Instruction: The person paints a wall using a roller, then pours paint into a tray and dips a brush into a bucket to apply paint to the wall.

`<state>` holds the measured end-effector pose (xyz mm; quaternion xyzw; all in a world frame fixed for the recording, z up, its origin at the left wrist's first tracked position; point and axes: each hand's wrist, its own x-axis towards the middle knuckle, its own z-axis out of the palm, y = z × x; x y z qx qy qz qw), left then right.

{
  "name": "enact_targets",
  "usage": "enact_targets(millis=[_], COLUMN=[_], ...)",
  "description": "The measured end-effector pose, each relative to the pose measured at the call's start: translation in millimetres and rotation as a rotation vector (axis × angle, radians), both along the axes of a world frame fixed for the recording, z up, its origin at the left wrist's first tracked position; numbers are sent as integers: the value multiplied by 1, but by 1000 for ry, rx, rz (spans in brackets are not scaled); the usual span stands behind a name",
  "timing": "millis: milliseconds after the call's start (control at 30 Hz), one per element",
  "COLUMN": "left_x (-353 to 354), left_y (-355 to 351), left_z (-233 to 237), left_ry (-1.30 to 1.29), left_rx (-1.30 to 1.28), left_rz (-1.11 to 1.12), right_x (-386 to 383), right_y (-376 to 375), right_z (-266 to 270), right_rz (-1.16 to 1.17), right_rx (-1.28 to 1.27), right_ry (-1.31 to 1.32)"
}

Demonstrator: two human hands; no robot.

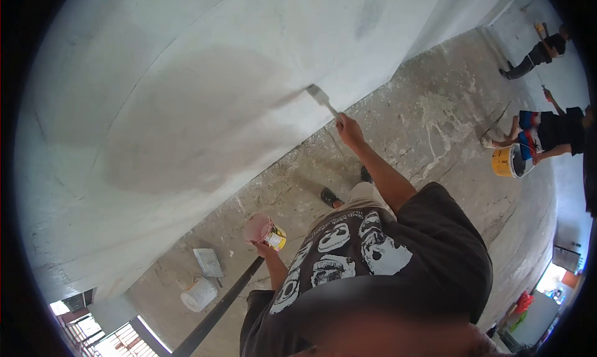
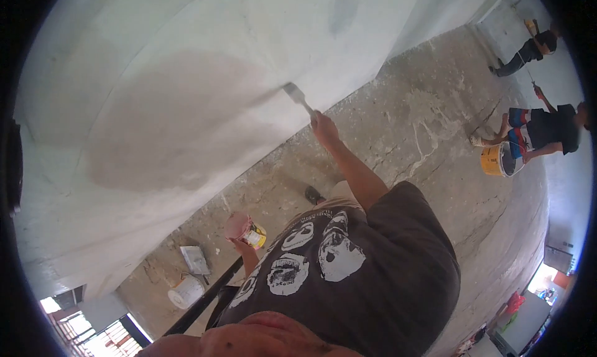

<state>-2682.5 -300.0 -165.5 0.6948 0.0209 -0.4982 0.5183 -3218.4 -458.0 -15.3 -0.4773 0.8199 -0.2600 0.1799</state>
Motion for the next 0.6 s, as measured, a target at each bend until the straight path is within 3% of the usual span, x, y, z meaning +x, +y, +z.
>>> enact_targets(millis=[67, 167, 300, 400, 467, 533, 600], left_x=[6, 13, 6, -9, -8, -9, -14], left_y=[-2, 4, 5, 1, -3, -10, -5], left_z=[-4, 0, 9, 30, 31, 32, 34], left_ry=[-76, -94, -91, -93, -83, -70, -57], left_rx=[158, 175, 160, 104, 90, 69, 56], left_rz=[19, -50, -18, 38, 35, 37, 43], right_x=[2, 19, 22, 13, 9, 4, 0], right_y=[-6, 7, 0, -14, -13, -8, 0], right_z=[34, 95, 78, 16, -21, -57, -56], right_rz=[20, -42, -65, -30, -11, -7, 1], right_rx=[-321, -433, -524, -489, 3, 83, 171], right_ry=[32, -137, -112, 79, -11, 21, 51])
